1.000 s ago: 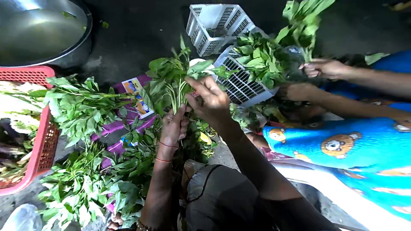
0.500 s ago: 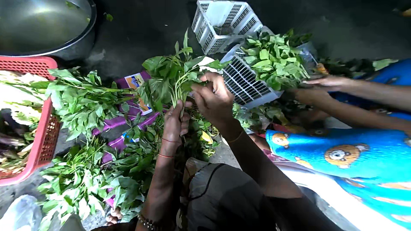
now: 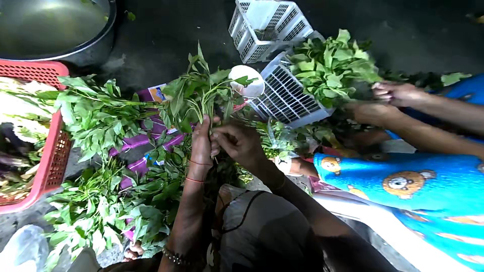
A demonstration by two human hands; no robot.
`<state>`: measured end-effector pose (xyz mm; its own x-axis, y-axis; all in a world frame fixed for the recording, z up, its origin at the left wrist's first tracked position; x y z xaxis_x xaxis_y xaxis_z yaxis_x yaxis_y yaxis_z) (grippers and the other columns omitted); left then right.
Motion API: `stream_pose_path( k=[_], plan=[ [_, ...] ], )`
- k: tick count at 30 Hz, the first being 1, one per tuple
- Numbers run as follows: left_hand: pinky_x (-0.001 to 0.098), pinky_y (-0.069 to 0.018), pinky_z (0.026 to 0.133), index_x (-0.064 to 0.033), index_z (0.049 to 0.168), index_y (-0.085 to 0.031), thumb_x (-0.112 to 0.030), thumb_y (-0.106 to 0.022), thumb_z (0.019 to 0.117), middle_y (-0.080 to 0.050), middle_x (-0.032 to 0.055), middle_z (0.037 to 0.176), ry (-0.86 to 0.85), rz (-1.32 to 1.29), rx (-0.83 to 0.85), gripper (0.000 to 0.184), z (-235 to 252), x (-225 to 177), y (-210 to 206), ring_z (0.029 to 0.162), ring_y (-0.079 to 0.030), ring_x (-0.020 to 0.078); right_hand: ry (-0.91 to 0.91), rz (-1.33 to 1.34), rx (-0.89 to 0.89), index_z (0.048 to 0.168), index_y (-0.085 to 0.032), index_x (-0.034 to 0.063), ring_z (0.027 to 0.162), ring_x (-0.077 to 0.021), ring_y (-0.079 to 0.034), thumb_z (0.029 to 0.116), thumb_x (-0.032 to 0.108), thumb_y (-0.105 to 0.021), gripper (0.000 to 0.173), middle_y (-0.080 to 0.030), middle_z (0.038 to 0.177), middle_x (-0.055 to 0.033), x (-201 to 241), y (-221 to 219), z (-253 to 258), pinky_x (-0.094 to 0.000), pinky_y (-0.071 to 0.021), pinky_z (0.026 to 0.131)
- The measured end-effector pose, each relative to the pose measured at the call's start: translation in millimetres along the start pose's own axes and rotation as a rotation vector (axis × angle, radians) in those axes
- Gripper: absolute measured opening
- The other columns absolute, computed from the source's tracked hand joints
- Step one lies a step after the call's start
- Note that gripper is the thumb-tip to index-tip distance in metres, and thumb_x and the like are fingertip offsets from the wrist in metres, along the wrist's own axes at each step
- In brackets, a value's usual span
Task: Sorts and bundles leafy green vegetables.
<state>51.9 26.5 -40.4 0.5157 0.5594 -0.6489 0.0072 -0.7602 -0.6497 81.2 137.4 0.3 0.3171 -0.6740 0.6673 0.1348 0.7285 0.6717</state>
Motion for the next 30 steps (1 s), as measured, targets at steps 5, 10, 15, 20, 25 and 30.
stream_pose_path(
  k=[5, 10, 15, 20, 25, 30],
  plan=[
    [0.0163, -0.0301, 0.034, -0.0161, 0.111, -0.062, -0.049, -0.032, 0.1108, -0.038, -0.0062, 0.052, 0.007, 0.09, 0.018, 0.045, 0.7, 0.7, 1.8, 0.036, -0.032, 0.0023, -0.002, 0.08, 0.161, 0.1, -0.075, -0.0002, 0.068, -0.0027, -0.063, 0.0947, 0.012, -0.066, 0.015, -0.071, 0.085, -0.0049, -0.5, 24.1, -2.6, -0.0191, -0.0555, 0.064],
    [0.0149, -0.031, 0.033, -0.0136, 0.113, -0.058, -0.046, -0.028, 0.112, -0.037, -0.0065, 0.054, 0.042, 0.011, 0.092, 0.045, 2.1, -5.4, 5.5, 0.035, -0.032, 0.0016, 0.027, -0.185, 0.155, 0.095, -0.078, 0.0111, 0.097, -0.0112, -0.064, 0.0883, 0.023, -0.07, 0.016, -0.067, 0.112, -0.0043, -1.3, 77.4, 0.1, -0.0297, -0.0566, 0.083],
    [0.0145, -0.0307, 0.033, -0.0119, 0.112, -0.057, -0.045, -0.027, 0.1122, -0.036, -0.0063, 0.053, 0.077, 0.012, 0.117, 0.045, -1.0, -7.8, -3.3, 0.035, -0.032, 0.0012, 0.204, -0.454, -0.182, 0.106, -0.078, 0.0099, 0.109, -0.031, -0.06, 0.0944, 0.015, -0.071, 0.015, -0.064, 0.122, -0.0158, -4.7, 58.6, 32.3, -0.0422, -0.0511, 0.091],
    [0.0143, -0.0301, 0.034, -0.0108, 0.11, -0.057, -0.042, -0.029, 0.1124, -0.037, -0.0053, 0.053, 0.06, 0.086, 0.112, 0.041, -8.5, -9.4, -13.3, 0.036, -0.033, 0.0012, 0.303, -0.518, -0.198, 0.099, -0.078, 0.0085, 0.109, -0.0345, -0.061, 0.0936, 0.018, -0.074, 0.012, -0.067, 0.118, -0.0165, -14.7, 26.9, 54.4, -0.0446, -0.0531, 0.087],
    [0.0149, -0.0299, 0.034, -0.0132, 0.104, -0.051, -0.041, -0.031, 0.1125, -0.037, -0.0039, 0.054, 0.047, 0.135, 0.073, 0.035, -6.3, -10.1, -9.0, 0.037, -0.032, 0.0024, 0.327, -0.571, -0.19, 0.093, -0.072, 0.0037, 0.104, -0.0334, -0.063, 0.0925, 0.014, -0.069, 0.011, -0.065, 0.116, -0.0167, -15.4, 12.0, 46.1, -0.0417, -0.055, 0.079],
    [0.0152, -0.0297, 0.033, -0.0136, 0.1, -0.05, -0.043, -0.027, 0.1126, -0.036, -0.0046, 0.053, 0.06, 0.064, 0.083, 0.039, -3.6, -10.9, -5.1, 0.036, -0.032, 0.0025, 0.291, -0.426, -0.092, 0.089, -0.072, 0.0043, 0.1, -0.0328, -0.064, 0.0944, 0.014, -0.066, 0.012, -0.067, 0.112, -0.0158, -14.6, 7.9, 35.9, -0.0412, -0.0559, 0.078]
  ],
)
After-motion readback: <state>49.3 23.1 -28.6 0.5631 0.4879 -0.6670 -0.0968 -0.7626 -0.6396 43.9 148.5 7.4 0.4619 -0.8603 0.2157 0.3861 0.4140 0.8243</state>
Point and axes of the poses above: each hand's wrist, its own z-axis towards the middle knuckle, its own y-axis out of the back of the hand, x = y × z, the point moved 1 cm from there along z, towards the middle knuckle
